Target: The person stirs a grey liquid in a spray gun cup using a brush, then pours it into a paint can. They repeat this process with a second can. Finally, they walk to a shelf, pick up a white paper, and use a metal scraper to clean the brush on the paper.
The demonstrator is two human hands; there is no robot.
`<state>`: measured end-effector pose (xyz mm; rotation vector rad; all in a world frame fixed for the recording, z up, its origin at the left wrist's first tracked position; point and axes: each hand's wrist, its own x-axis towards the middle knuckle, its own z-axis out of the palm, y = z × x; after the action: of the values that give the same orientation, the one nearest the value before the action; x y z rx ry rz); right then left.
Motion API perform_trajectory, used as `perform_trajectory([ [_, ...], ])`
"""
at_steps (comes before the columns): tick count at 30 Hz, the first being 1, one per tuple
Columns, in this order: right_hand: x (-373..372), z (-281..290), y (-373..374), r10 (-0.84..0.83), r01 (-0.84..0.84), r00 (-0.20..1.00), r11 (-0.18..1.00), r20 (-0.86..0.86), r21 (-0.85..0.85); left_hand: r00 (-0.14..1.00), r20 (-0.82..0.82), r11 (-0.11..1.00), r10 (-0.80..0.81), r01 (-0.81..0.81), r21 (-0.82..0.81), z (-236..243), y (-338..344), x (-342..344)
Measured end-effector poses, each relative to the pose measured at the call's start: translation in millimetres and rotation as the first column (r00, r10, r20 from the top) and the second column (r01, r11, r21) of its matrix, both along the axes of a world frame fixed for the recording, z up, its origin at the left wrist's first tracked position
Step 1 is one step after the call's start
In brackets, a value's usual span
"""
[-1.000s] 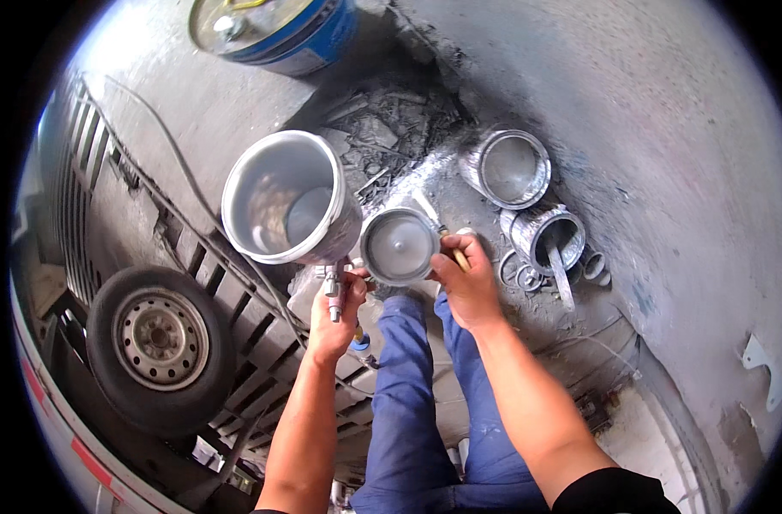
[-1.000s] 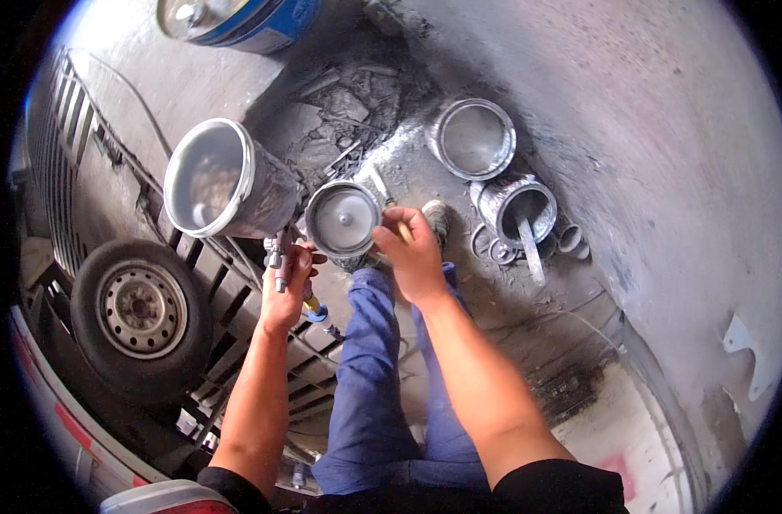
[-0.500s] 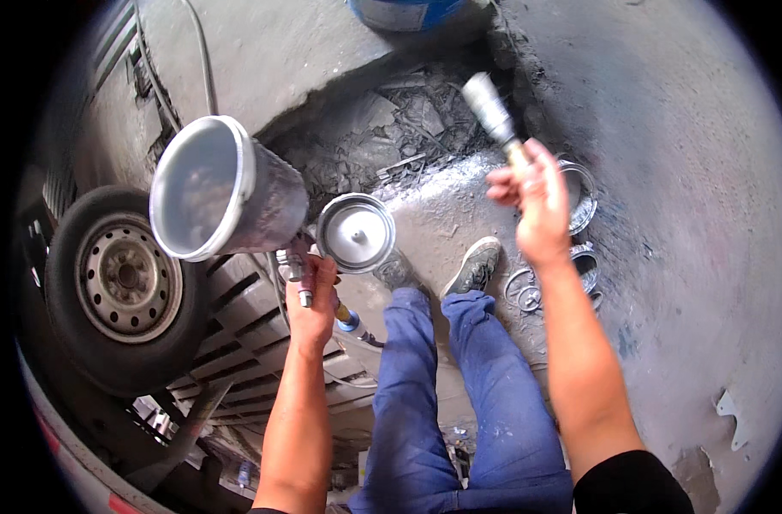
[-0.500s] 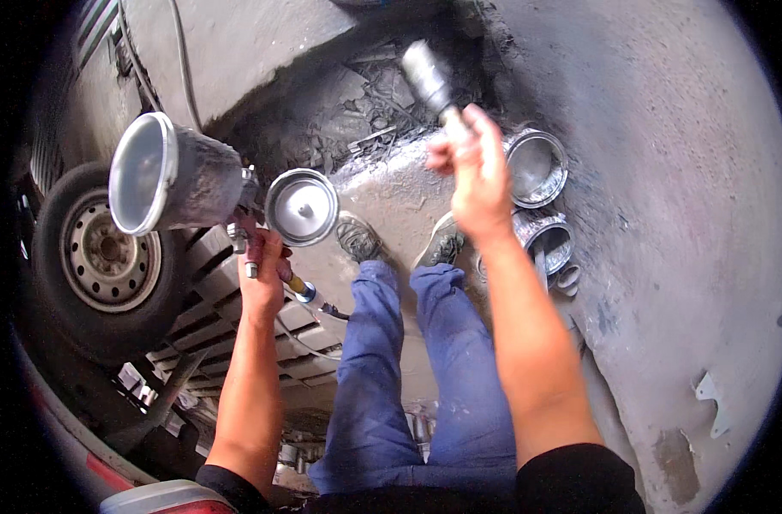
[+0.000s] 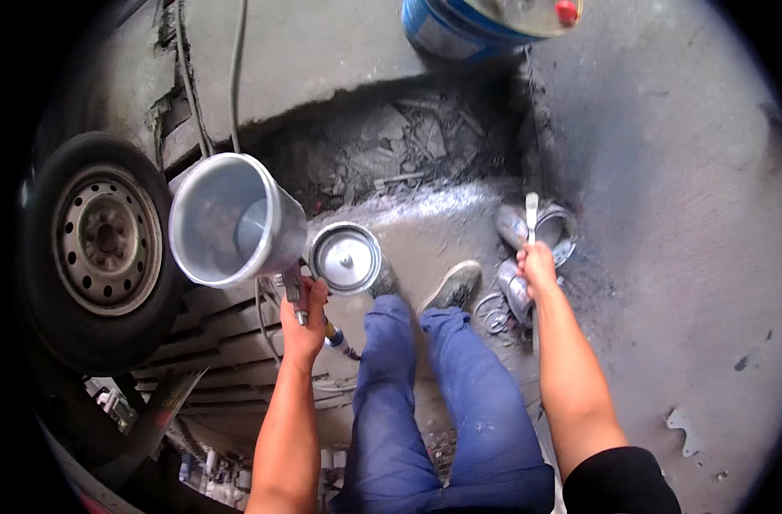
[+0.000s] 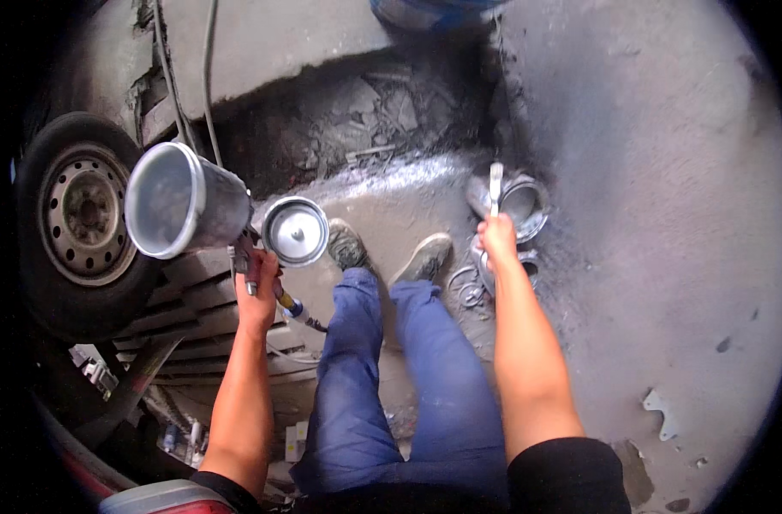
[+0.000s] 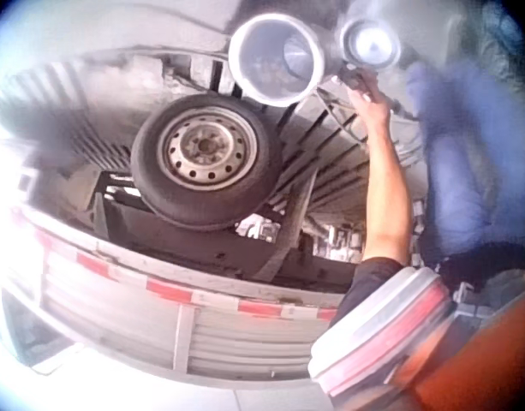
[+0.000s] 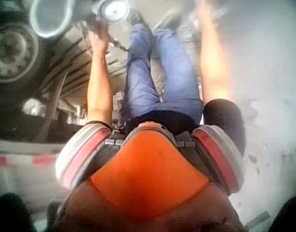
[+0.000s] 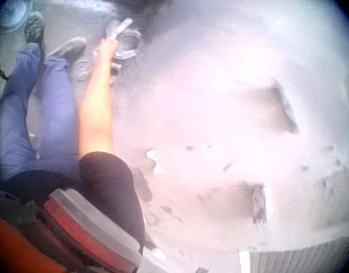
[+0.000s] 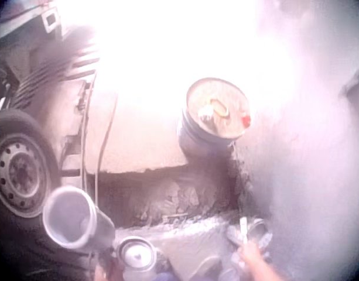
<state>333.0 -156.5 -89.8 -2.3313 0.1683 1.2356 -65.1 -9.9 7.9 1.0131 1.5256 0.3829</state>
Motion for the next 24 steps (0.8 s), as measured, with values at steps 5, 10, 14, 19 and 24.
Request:
perform_trajectory([
  [5,24.7,97.8,60.6,0.082,-0.089,0.986,0.995,0.148,0.041,1.000,0.021,1.000,-0.011,0.011,0.011,24.8,5.0,9.5],
  [10,66.2,158.7,173.1,0.287,-0.327,0.857,0.945,0.427,0.020,0.984,-0.023,0.955,-0.177,0.177,0.237,29.3,7.6,27.7],
  [14,106.3,135.9,275.1,0.173,-0.357,0.857,0.879,0.485,0.316,0.984,0.001,0.948,-0.179,0.172,0.269,8.4,4.3,39.4],
  [19,166.1,74.9,376.4,0.561,-0.742,0.245,0.634,0.791,-0.220,0.984,-0.015,0.951,-0.179,0.177,0.253,1.0,8.5,61.3],
  [24,156.7,44.1,405.8,0.660,-0.713,-0.106,0.471,0.744,-0.520,0.974,-0.114,0.954,-0.197,0.217,0.205,-15.2,-11.3,69.7],
])
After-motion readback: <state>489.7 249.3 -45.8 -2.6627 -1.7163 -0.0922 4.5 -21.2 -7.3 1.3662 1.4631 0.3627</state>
